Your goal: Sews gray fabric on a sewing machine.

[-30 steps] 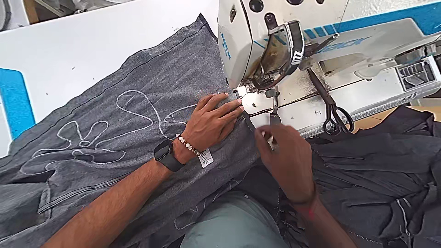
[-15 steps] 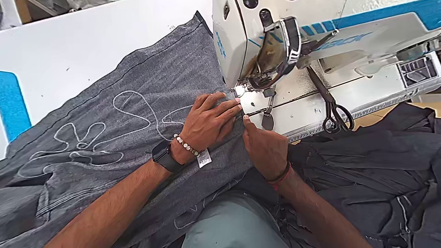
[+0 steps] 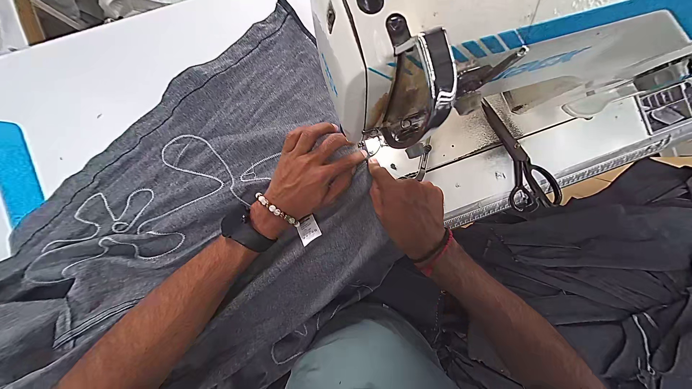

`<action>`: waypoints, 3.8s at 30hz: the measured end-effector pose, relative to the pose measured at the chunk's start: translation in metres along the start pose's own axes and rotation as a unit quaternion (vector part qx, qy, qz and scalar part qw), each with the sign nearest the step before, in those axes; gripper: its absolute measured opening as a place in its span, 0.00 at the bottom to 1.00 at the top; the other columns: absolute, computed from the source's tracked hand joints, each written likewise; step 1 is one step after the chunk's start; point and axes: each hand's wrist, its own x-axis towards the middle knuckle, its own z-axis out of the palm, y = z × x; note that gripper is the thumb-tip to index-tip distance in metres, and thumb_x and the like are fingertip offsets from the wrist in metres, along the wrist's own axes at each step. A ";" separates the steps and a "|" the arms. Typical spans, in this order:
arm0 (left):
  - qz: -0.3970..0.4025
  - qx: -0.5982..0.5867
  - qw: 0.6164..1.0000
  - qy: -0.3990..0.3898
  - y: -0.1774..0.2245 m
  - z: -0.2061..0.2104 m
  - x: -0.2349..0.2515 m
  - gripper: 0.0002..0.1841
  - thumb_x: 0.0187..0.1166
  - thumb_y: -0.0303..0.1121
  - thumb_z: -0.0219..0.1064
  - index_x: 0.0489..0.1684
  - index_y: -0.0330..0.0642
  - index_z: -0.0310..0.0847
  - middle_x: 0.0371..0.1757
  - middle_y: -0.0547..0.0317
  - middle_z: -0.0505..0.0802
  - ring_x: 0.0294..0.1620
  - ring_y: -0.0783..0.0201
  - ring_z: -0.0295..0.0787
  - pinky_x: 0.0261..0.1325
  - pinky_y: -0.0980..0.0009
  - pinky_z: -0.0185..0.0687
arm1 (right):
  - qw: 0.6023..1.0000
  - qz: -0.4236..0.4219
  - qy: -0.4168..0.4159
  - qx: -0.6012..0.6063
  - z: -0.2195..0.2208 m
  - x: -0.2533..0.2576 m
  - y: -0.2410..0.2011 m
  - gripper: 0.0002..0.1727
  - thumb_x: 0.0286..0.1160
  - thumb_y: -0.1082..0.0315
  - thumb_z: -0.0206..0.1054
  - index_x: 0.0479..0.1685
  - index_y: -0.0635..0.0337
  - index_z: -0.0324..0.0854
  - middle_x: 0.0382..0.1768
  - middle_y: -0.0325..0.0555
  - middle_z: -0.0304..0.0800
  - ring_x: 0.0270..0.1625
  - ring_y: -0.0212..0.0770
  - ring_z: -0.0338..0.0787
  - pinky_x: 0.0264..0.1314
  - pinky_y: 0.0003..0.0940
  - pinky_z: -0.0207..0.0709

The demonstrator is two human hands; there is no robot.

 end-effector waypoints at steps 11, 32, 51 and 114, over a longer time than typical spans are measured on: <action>-0.033 0.033 0.998 -0.031 0.011 -0.027 0.011 0.15 0.86 0.40 0.59 0.53 0.45 0.92 0.70 0.48 0.88 0.76 0.40 0.75 0.76 0.42 0.63 | 0.997 0.044 0.065 0.010 0.015 0.012 -0.013 0.20 0.86 0.60 0.56 0.68 0.50 0.88 0.16 0.40 0.81 0.16 0.44 0.81 0.14 0.39 0.65; -0.277 0.105 0.950 -0.097 0.069 -0.026 -0.047 0.31 0.85 0.54 0.47 0.83 0.49 0.73 0.89 0.47 0.72 0.87 0.41 0.66 0.82 0.38 0.59 | 0.993 0.049 0.107 0.008 0.025 -0.006 -0.019 0.23 0.84 0.63 0.57 0.75 0.47 0.84 0.24 0.40 0.85 0.22 0.43 0.83 0.18 0.38 0.71; -0.101 -0.025 0.995 0.006 0.035 0.015 -0.011 0.22 0.89 0.38 0.52 0.76 0.50 0.82 0.82 0.62 0.82 0.86 0.56 0.71 0.87 0.56 0.64 | 0.981 0.051 0.118 0.144 -0.009 -0.023 0.050 0.15 0.80 0.68 0.62 0.57 0.53 0.92 0.55 0.51 0.91 0.59 0.52 0.89 0.58 0.51 0.84; -0.001 0.063 0.998 0.002 0.011 0.004 -0.007 0.16 0.85 0.48 0.61 0.62 0.63 0.92 0.71 0.60 0.88 0.77 0.51 0.74 0.80 0.51 0.59 | 0.918 0.229 0.031 0.321 0.007 -0.050 -0.030 0.19 0.69 0.59 0.65 0.57 0.50 0.91 0.25 0.34 0.90 0.26 0.31 0.86 0.27 0.35 0.78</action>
